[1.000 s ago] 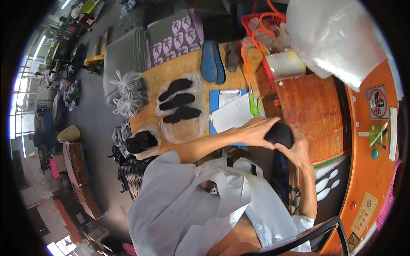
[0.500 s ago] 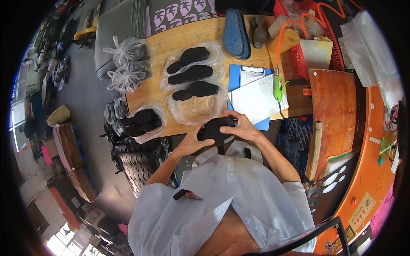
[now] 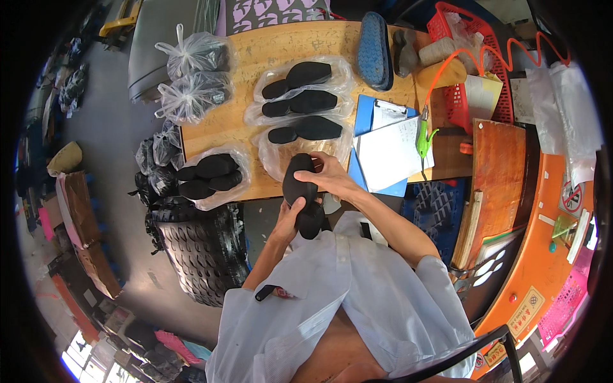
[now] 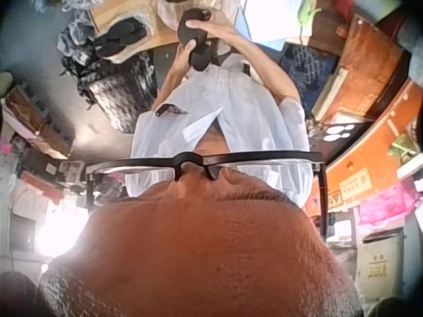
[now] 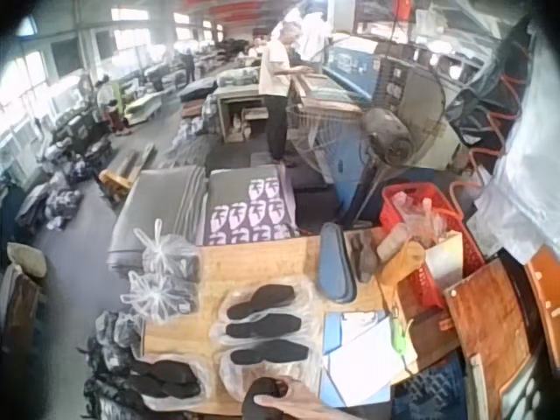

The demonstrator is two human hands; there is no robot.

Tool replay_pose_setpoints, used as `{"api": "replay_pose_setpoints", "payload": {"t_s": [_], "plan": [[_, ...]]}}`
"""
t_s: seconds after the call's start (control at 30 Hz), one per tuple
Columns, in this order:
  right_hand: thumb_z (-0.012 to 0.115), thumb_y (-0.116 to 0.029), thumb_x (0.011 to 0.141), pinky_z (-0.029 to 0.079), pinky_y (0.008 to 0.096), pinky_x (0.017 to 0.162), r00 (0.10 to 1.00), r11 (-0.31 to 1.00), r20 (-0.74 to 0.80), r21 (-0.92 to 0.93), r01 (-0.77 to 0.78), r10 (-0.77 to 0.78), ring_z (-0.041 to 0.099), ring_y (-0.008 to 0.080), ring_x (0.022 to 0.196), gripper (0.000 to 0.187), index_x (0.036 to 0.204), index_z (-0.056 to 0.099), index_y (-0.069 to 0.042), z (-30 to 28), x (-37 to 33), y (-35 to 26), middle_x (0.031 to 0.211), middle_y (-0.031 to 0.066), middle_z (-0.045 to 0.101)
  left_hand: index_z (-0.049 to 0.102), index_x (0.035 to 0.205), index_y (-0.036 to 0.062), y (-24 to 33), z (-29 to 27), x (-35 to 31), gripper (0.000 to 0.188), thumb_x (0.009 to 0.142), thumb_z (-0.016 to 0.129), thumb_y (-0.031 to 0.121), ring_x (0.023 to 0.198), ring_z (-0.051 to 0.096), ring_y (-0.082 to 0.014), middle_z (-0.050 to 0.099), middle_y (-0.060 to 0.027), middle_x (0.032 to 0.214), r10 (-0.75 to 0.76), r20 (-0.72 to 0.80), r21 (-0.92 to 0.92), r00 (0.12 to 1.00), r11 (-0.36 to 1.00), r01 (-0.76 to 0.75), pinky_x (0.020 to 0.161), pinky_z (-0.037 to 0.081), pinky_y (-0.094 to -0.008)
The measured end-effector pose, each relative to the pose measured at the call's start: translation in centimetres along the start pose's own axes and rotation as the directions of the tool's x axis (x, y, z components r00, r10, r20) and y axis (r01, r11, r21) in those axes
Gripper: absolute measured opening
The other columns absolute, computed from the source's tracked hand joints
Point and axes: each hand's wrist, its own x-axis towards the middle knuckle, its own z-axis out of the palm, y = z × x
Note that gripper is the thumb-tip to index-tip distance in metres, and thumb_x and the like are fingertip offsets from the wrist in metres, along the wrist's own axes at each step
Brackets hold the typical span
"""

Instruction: The person removes black shoe insoles from a heated press, stacks them, and places them into plastic bags. They then tie the bags and place them on the table. The person also handles a clipboard and paper briefly.

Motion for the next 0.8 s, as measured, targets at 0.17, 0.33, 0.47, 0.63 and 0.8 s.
{"api": "replay_pose_setpoints", "payload": {"t_s": [0.17, 0.33, 0.47, 0.63, 0.8], "plan": [[0.084, -0.054, 0.079, 0.05, 0.0397, 0.105, 1.0, 0.996, -0.023, -0.09, 0.006, -0.008, 0.059, 0.0339, 0.127, 0.107, 0.151, 0.039, 0.01, 0.1, -0.5, 0.5, 0.142, 0.0265, 0.056, 0.048, 0.143, 0.0014, -1.3, 2.2, 0.3, 0.061, 0.102, 0.062, 0.044, 0.118, 0.064, -0.0278, 0.061, -0.0181, 0.134, 0.083, -0.086, -0.294, 0.993, 0.95, -0.105, 0.102, 0.056, -0.0429], [0.087, -0.051, 0.076, 0.045, 0.0406, 0.11, 0.991, 0.987, 0.107, -0.145, -0.069, 0.085, 0.05, 0.033, 0.137, 0.114, 0.155, 0.031, 0.009, -1.9, -5.1, 3.6, 0.148, 0.0253, 0.049, 0.052, 0.139, 0.0015, -2.3, 4.4, 2.7, 0.068, 0.102, 0.054, 0.059, 0.121, 0.062, -0.0337, 0.062, -0.0205, 0.129, 0.069, -0.099, -0.601, 0.993, 0.791, -0.115, 0.107, 0.05, -0.0495], [0.089, -0.042, 0.078, 0.053, 0.0314, 0.095, 0.998, 0.99, 0.01, -0.13, -0.062, 0.064, 0.062, 0.0257, 0.12, 0.108, 0.152, 0.033, 0.013, -2.5, -4.6, 4.1, 0.134, 0.0233, 0.058, 0.054, 0.135, 0.0023, -2.3, 5.4, 5.6, 0.064, 0.1, 0.059, 0.057, 0.12, 0.062, -0.0353, 0.064, -0.0197, 0.126, 0.089, -0.223, -0.634, 0.971, 0.743, -0.214, 0.107, 0.05, -0.0506], [0.088, -0.026, 0.08, 0.054, 0.0308, 0.094, 0.998, 0.998, -0.041, -0.053, 0.039, -0.042, 0.064, 0.0216, 0.112, 0.095, 0.147, 0.036, 0.018, -4.3, -1.5, 2.6, 0.127, 0.023, 0.061, 0.06, 0.131, 0.0066, -2.5, 5.8, 8.1, 0.056, 0.097, 0.069, 0.05, 0.119, 0.062, -0.0328, 0.066, -0.015, 0.126, 0.152, -0.367, -0.639, 0.917, 0.675, -0.368, 0.108, 0.049, -0.049], [0.086, -0.028, 0.083, 0.052, 0.0316, 0.098, 0.987, 0.993, -0.117, 0.023, 0.117, -0.114, 0.063, 0.023, 0.116, 0.09, 0.146, 0.038, 0.017, -5.4, 1.0, 2.9, 0.129, 0.0216, 0.062, 0.065, 0.123, 0.0066, -3.2, 5.0, 11.2, 0.052, 0.095, 0.071, 0.05, 0.12, 0.062, -0.0264, 0.069, -0.0114, 0.122, 0.12, -0.453, -0.64, 0.883, 0.646, -0.416, 0.11, 0.047, -0.0437]]}}
